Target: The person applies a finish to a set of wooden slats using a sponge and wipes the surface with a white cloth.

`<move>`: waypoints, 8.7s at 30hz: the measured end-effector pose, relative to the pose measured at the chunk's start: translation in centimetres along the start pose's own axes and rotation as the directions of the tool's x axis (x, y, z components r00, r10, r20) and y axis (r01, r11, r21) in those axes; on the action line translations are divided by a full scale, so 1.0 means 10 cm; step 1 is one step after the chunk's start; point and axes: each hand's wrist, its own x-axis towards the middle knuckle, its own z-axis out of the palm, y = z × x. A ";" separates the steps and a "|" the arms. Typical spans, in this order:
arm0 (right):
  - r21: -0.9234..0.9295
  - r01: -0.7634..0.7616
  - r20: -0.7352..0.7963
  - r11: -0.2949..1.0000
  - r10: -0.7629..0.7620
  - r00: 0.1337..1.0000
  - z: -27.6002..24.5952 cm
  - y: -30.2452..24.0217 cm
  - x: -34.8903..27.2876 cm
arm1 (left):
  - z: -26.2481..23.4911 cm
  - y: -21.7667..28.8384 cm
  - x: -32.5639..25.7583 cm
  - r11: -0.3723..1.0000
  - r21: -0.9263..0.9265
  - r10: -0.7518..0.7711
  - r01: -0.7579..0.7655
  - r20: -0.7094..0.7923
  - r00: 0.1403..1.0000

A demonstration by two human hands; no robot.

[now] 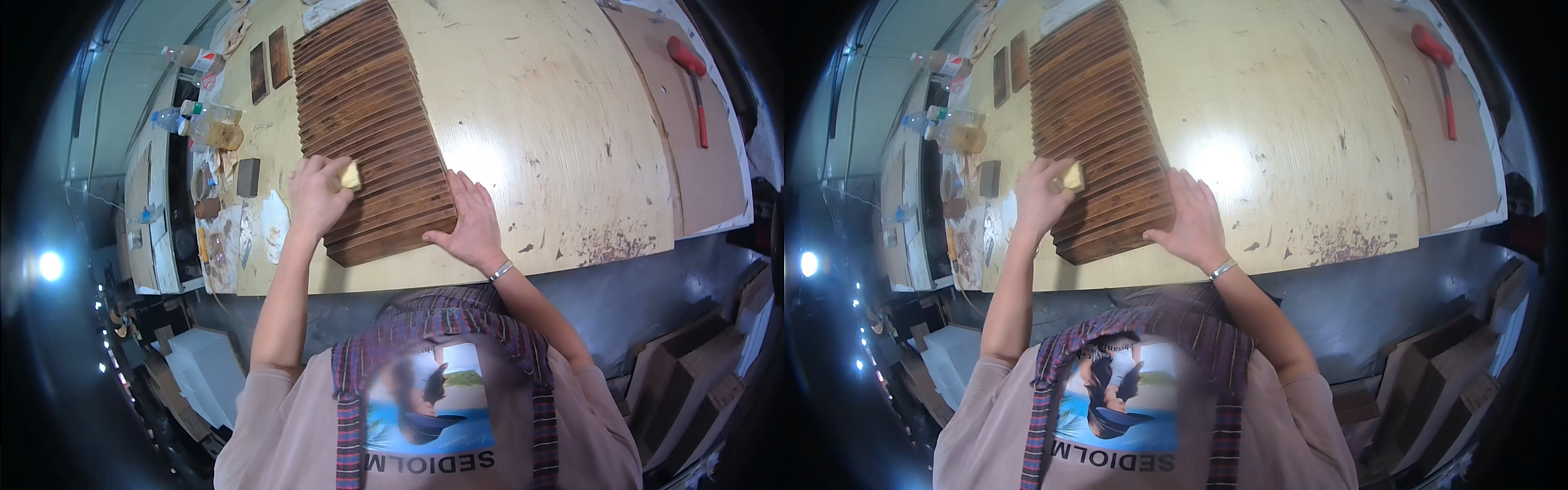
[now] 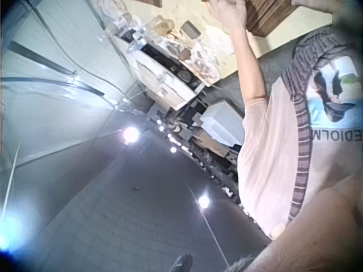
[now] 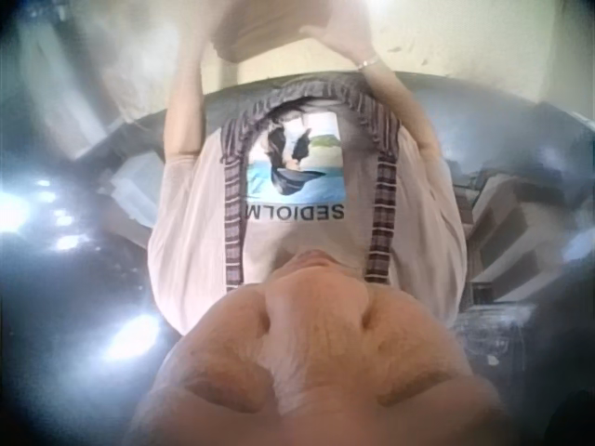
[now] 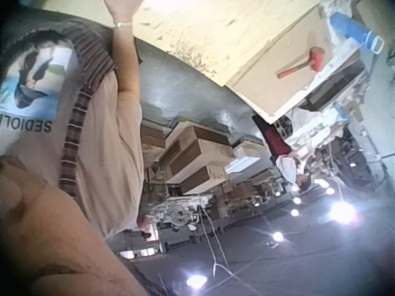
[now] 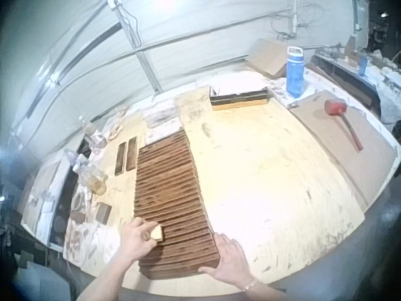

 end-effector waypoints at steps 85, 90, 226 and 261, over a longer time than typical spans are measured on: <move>-0.067 0.043 -0.035 0.997 -0.045 0.998 0.04 -0.04 -0.01 | 0.06 -0.30 -1.41 0.973 -0.142 -0.211 0.182 -0.230 0.950; -0.063 0.052 -0.035 0.997 -0.055 0.998 0.05 -0.03 -0.02 | 0.13 -0.01 -1.09 0.965 -0.252 -0.161 0.067 -0.375 0.913; 0.400 -0.101 0.145 0.911 0.045 0.988 0.14 0.10 1.39 | 0.23 0.43 0.95 0.942 -0.087 0.295 -0.324 -0.242 0.924; 0.333 -0.121 0.237 0.935 0.042 0.971 0.05 0.11 1.38 | 0.17 -0.47 0.10 0.972 -0.223 0.028 -0.074 -0.199 0.980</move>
